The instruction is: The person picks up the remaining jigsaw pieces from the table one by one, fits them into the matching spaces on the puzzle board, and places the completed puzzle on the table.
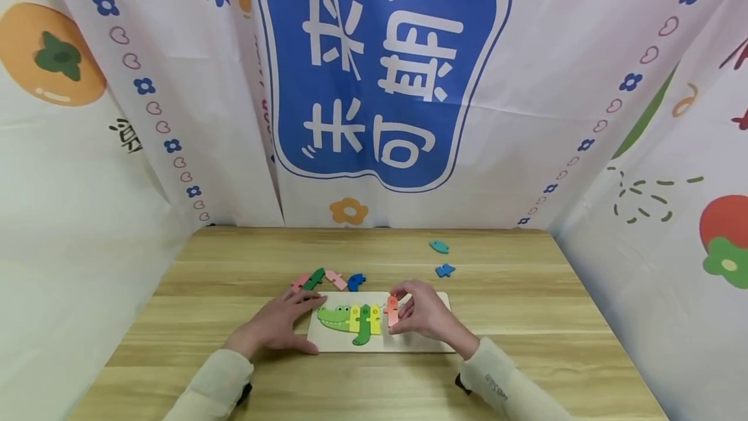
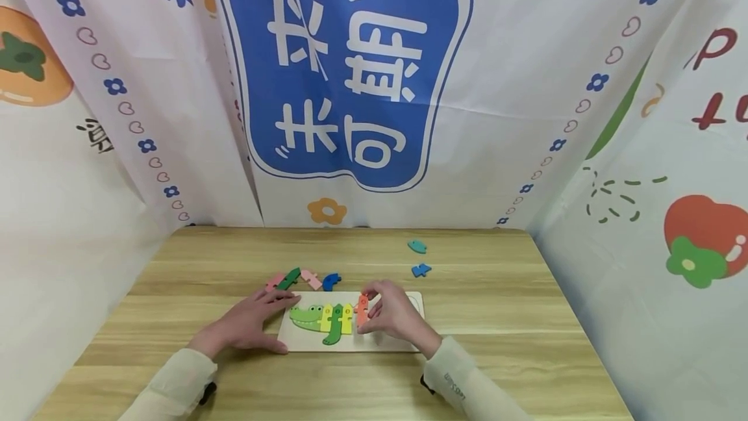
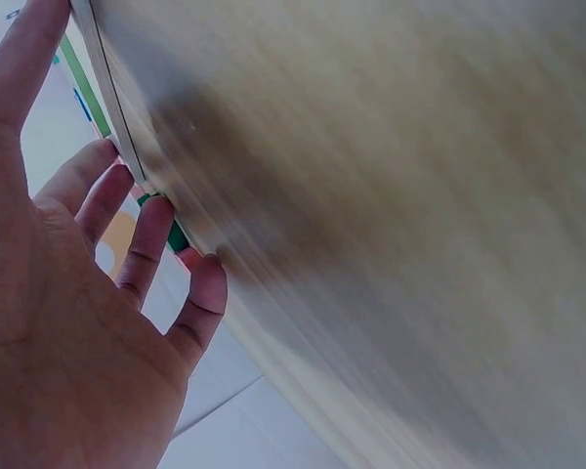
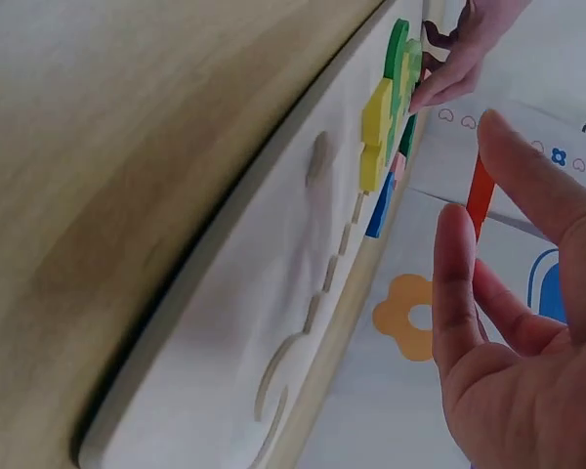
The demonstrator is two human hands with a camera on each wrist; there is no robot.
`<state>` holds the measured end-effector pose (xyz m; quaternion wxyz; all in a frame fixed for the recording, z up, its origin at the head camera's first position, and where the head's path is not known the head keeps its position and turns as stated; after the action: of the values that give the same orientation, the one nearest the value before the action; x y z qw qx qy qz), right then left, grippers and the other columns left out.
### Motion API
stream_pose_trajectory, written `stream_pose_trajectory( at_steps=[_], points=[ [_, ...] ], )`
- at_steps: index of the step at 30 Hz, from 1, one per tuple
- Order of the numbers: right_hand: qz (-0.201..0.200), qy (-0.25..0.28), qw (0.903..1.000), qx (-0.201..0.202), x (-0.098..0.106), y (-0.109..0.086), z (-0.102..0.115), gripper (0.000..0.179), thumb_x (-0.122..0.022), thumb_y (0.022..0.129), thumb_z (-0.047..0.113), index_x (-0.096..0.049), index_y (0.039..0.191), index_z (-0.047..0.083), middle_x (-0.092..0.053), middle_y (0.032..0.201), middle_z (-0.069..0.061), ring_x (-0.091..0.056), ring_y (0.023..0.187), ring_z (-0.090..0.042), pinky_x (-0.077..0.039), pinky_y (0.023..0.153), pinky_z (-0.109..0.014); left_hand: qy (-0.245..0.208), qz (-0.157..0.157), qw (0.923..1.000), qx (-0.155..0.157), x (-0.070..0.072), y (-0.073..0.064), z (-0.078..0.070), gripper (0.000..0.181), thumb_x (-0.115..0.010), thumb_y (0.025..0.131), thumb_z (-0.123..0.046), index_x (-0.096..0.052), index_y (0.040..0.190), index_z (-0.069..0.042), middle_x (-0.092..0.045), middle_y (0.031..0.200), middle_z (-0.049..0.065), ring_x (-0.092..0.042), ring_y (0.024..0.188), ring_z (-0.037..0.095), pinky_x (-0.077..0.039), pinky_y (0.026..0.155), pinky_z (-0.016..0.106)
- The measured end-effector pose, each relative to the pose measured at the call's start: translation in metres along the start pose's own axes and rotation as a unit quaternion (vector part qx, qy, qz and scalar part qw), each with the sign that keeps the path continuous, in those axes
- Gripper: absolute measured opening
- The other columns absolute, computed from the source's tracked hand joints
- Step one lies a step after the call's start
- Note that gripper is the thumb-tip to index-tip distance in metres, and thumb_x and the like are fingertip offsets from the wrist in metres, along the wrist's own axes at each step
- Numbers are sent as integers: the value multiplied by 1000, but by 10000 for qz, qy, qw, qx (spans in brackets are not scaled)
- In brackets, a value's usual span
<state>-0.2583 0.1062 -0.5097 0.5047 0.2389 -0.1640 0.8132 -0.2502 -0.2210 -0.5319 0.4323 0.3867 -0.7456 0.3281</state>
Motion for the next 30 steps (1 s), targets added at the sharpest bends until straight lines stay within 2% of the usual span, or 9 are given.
stream_pose_trajectory(
  at_steps=[6, 12, 23, 30],
  points=[
    [208, 80, 9997, 119, -13, 5, -3, 66, -98, 68, 10, -65, 124, 2, -63, 114, -10, -66, 79, -12, -59, 67, -24, -23, 35, 9999, 117, -1, -1, 0, 100, -83, 74, -69, -47, 157, -27, -42, 162, 2, -25, 154, 47, -30, 115, 73],
    [225, 15, 9997, 30, -18, 10, -4, 65, -98, 68, 10, -65, 123, 3, -63, 113, -8, -67, 82, -16, -58, 68, -24, 17, -15, 10000, 34, -1, 1, 0, 101, -81, 74, -71, -46, 158, -27, -42, 162, 2, -25, 154, 46, -30, 116, 72],
    [201, -475, 9987, -1, -22, 12, -12, 66, -100, 65, 14, -66, 121, 2, -63, 109, -7, -63, 76, -11, -56, 67, -23, 103, -29, 9999, 36, -3, 2, 2, 102, -80, 73, -73, -46, 158, -28, -41, 163, 0, -25, 154, 44, -31, 116, 71],
    [215, -580, 9981, -69, -26, 13, -15, 65, -100, 66, 16, -66, 121, 3, -62, 106, -6, -63, 77, -11, -55, 67, -23, 44, -41, 10000, 37, -3, 1, 2, 101, -81, 74, -72, -46, 157, -28, -42, 162, 1, -25, 154, 45, -32, 115, 71]
  ],
)
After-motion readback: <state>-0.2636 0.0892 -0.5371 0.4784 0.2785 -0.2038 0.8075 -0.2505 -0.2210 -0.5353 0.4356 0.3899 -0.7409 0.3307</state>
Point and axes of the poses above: each hand's wrist, its own y-axis towards the middle knuckle, its own x-axis out of the back of the hand, z = x × y, the point moved 3 cm from there along y, towards the middle knuckle
